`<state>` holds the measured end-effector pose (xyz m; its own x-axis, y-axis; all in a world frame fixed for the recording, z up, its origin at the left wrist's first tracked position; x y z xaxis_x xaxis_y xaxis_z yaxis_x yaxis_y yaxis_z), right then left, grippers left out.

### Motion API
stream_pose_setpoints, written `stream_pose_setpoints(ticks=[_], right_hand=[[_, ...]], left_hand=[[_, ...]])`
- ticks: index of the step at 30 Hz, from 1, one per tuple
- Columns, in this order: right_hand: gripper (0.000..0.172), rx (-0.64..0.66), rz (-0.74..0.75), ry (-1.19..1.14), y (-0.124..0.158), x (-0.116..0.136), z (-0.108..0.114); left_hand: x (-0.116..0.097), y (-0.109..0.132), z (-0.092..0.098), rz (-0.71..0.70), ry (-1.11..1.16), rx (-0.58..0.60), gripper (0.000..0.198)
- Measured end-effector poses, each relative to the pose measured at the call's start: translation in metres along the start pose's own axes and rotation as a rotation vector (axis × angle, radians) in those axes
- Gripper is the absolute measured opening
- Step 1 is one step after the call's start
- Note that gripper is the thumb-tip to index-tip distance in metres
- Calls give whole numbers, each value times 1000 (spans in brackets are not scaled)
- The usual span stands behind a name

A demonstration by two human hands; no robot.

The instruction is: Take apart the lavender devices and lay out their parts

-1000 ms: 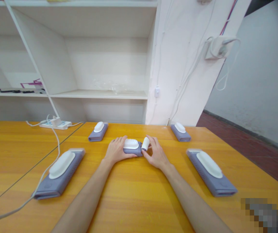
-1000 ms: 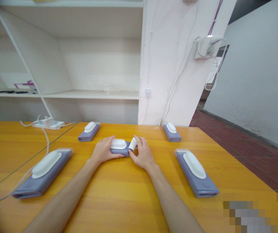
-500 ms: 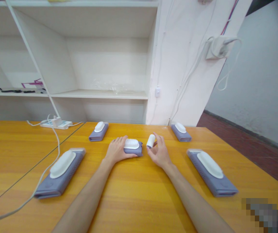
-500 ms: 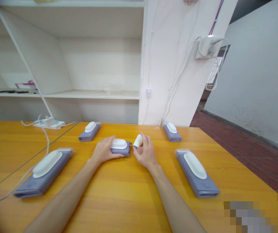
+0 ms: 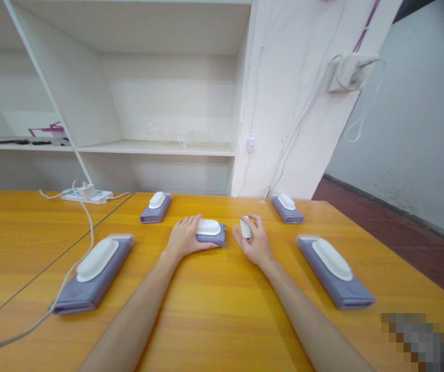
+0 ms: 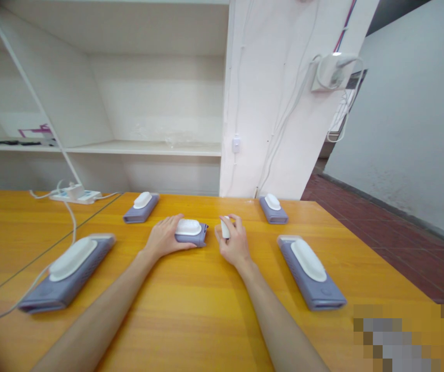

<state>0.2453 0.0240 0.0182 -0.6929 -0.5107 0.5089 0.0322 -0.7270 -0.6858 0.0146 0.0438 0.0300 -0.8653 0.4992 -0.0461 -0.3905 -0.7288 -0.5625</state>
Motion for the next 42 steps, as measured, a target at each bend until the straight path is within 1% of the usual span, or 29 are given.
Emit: stream_pose_setpoints(ticks=[7, 13, 15, 19, 21, 23, 24, 26, 28, 30, 32, 39, 42], right_hand=[[42, 125, 20, 23, 1, 0, -2], [46, 208, 59, 90, 2, 4, -2], [45, 214, 52, 109, 3, 5, -2], [36, 188, 30, 167, 4, 10, -2], [41, 179, 23, 202, 3, 12, -2], [49, 190, 19, 241, 3, 14, -3], [50, 201, 16, 263, 3, 14, -4], [46, 224, 14, 303, 3, 14, -5], [38, 241, 17, 324, 3, 13, -6], [31, 244, 20, 328, 3, 13, -7], [28, 237, 20, 327, 4, 12, -8], [28, 248, 26, 399, 5, 11, -9], [34, 263, 17, 446, 6, 11, -9]], left_hand=[[-2, 0, 2, -9, -4, 0, 92], [-3, 0, 2, -8, -10, -14, 91], [-3, 0, 2, -12, -12, -17, 90], [-3, 0, 3, -12, -7, -16, 90], [-3, 0, 3, -10, -5, -13, 91], [-3, 0, 3, -6, -2, -11, 91], [-3, 0, 3, -4, 0, -12, 91], [-3, -1, 3, -1, 1, -12, 90], [-3, -1, 3, -2, -3, -9, 89], [-3, 0, 2, -4, -7, -5, 88], [-2, 0, 2, -6, -8, -1, 87], [-2, 0, 2, -9, -13, -2, 86], [-2, 0, 2, -8, -11, -3, 86]])
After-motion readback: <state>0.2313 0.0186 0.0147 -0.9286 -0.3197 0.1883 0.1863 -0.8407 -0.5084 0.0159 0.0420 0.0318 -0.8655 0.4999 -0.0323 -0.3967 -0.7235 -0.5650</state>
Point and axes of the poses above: each hand's wrist, its own y-axis away from the middle knuckle, its own z-axis out of the back of the hand, x = y × z, the point moved 4 cm from there along -y, towards the middle knuckle, and after that the axes turned 3 degrees about -z, right-handed, at the moved point
